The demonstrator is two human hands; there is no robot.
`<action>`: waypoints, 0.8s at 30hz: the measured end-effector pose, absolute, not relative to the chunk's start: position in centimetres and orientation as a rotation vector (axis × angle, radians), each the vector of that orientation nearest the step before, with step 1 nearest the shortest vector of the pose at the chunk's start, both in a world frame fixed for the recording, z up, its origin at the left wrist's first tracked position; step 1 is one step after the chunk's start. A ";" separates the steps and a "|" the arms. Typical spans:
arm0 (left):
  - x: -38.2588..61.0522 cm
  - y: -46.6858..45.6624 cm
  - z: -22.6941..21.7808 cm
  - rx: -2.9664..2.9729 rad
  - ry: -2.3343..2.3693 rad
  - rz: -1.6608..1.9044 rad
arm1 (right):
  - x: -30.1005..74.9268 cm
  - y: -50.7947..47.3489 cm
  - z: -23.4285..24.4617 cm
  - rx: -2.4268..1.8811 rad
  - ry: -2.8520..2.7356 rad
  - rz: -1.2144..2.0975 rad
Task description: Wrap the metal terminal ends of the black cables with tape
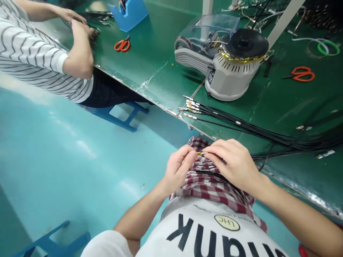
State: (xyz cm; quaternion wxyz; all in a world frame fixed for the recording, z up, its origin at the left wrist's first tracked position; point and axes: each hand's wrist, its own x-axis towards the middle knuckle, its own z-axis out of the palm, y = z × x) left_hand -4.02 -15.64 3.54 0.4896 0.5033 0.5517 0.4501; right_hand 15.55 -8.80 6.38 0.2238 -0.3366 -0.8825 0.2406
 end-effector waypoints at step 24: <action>-3.0 -15.6 3.1 1.252 1.377 1.032 | 17.0 -8.1 5.1 -0.744 -2.610 0.519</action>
